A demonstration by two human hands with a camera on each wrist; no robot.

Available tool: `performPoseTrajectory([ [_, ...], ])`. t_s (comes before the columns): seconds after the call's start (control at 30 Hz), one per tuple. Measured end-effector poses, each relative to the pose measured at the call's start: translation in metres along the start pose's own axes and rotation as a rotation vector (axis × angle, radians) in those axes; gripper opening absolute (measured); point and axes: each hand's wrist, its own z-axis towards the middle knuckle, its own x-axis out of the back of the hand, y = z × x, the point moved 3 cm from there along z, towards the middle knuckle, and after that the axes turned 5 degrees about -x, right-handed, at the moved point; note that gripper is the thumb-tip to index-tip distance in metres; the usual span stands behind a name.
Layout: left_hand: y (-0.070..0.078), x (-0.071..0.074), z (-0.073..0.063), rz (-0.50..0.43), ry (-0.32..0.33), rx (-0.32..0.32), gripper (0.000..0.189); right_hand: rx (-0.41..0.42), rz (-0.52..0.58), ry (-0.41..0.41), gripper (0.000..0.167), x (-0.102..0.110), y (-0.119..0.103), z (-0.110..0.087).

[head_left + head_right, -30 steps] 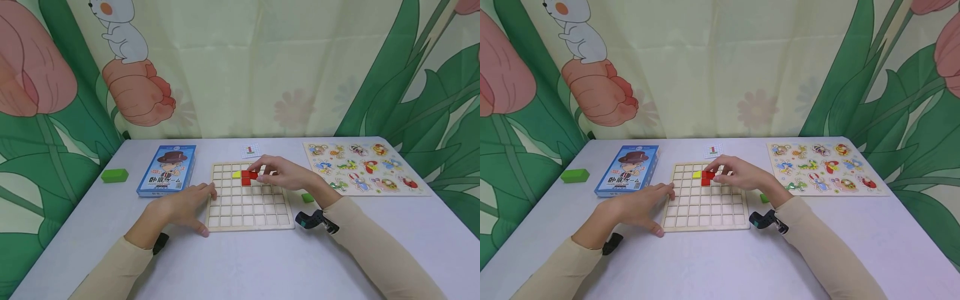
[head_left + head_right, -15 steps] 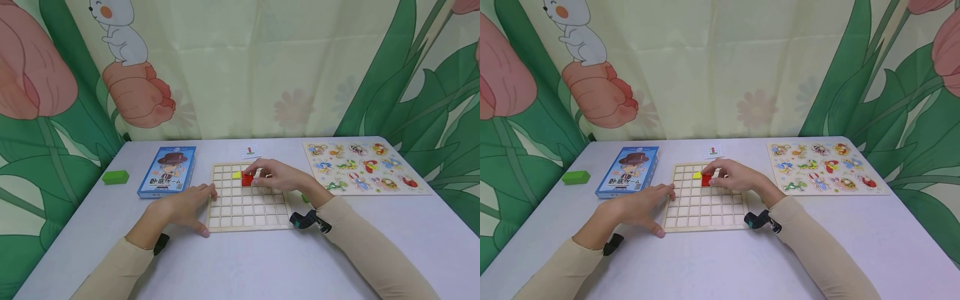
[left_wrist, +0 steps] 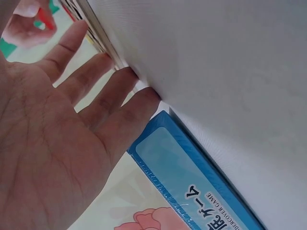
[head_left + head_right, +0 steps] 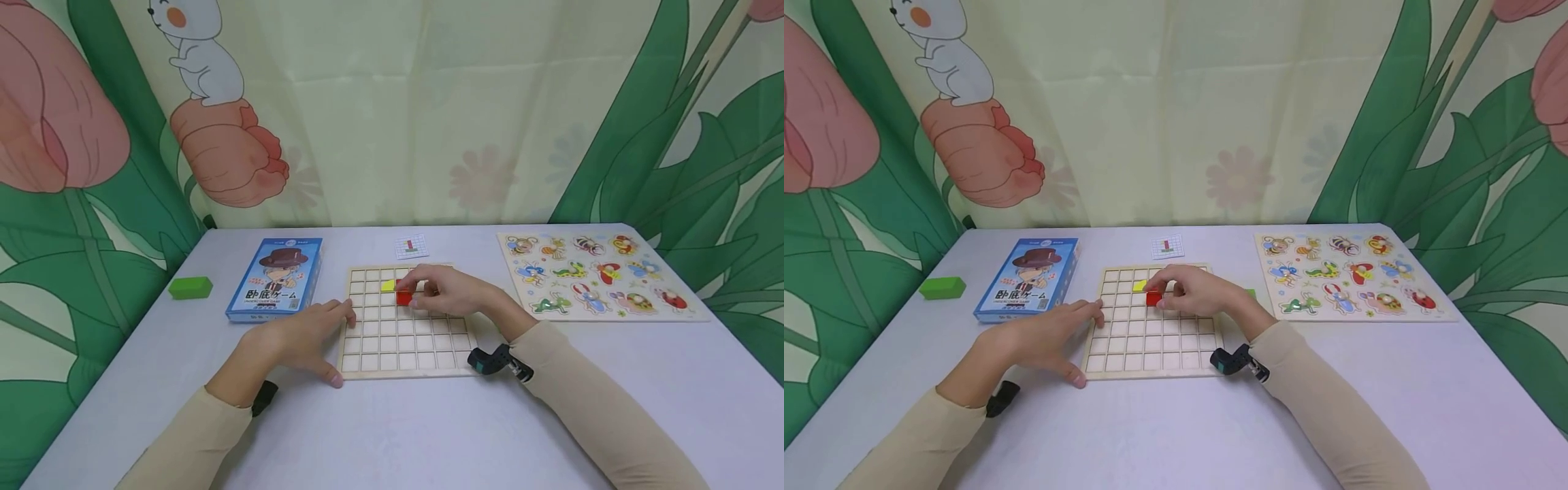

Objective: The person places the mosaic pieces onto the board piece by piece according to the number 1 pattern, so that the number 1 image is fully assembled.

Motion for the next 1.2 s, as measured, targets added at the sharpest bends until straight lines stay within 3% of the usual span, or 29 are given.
performPoseTrajectory([
  [0.23, 0.0007, -0.0015, -0.0013, -0.026, -0.001, 0.005, 0.085, -0.028, -0.020, -0.026, 0.036, -0.0071, 0.0015, 0.0012],
  [0.63, 0.0032, 0.0002, -0.0011, -0.005, -0.003, 0.009, 0.084, -0.073, -0.112, 0.006, 0.035, -0.0095, -0.0010, -0.0017],
  [1.2, 0.0010, 0.0002, -0.0010, 0.000, 0.010, -0.011, 0.084, -0.069, -0.132, -0.011, 0.032, -0.0070, -0.0011, -0.0062],
])
